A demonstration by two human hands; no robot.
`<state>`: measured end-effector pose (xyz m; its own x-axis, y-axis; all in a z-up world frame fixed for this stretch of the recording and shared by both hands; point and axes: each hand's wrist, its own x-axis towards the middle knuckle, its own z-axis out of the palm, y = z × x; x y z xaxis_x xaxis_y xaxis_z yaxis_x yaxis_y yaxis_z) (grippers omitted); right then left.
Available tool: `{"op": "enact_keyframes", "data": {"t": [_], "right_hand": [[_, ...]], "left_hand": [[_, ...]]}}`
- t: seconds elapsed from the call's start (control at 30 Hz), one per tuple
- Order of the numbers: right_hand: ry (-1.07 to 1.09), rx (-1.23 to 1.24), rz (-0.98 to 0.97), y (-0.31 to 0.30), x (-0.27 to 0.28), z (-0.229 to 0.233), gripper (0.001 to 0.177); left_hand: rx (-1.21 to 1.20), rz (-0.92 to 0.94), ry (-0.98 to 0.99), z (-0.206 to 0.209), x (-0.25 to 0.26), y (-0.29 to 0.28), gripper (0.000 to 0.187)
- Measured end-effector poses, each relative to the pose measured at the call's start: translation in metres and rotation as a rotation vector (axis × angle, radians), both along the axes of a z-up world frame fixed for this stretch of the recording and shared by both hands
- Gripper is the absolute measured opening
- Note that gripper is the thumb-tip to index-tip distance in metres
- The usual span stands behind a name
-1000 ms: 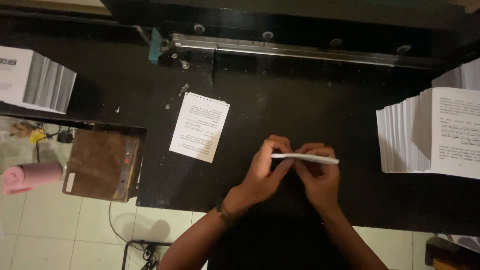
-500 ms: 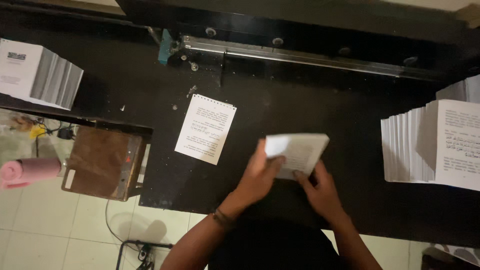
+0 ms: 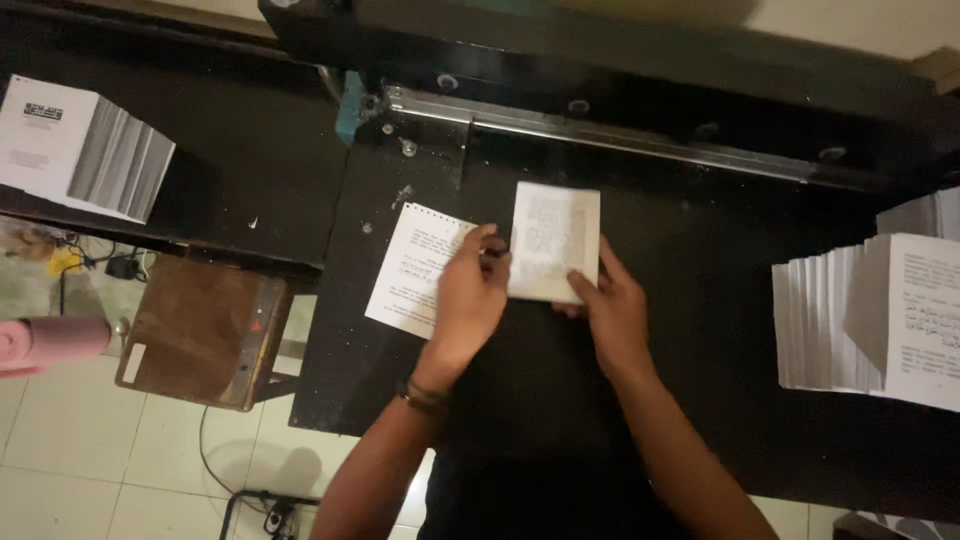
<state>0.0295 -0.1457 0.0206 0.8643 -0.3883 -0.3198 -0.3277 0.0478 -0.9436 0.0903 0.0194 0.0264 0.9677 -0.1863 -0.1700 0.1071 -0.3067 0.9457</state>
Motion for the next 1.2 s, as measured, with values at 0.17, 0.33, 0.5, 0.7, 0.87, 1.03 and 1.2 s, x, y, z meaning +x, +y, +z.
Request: {"op": "enact_keyframes", "data": {"t": [0.17,0.33,0.5,0.7,0.87,1.03,1.2], "right_hand": [[-0.103,0.111,0.012,0.005,0.073,-0.05,0.072],[-0.122,0.212,-0.039,0.021,0.111,-0.068,0.075],[-0.114,0.251,-0.069,0.025,0.118,-0.061,0.072],[-0.09,0.251,-0.083,0.017,0.141,-0.073,0.076],[-0.047,0.146,0.073,0.006,0.131,-0.075,0.074],[-0.041,0.114,0.111,-0.003,0.119,-0.092,0.07],[-0.053,0.038,0.151,-0.004,0.117,-0.093,0.07]], "left_hand": [[0.341,-0.201,-0.499,0.021,0.028,0.018,0.027],[0.678,-0.51,-0.762,-0.007,0.065,0.026,0.033],[0.739,-0.49,-0.862,-0.008,0.076,0.026,0.02],[0.727,-0.429,-0.986,-0.033,0.095,0.022,0.02],[0.725,-0.471,-0.943,-0.028,0.094,0.02,0.022],[0.73,-0.446,-0.961,-0.045,0.092,0.021,0.023],[0.763,-0.461,-0.941,-0.051,0.097,0.016,0.012]]}}
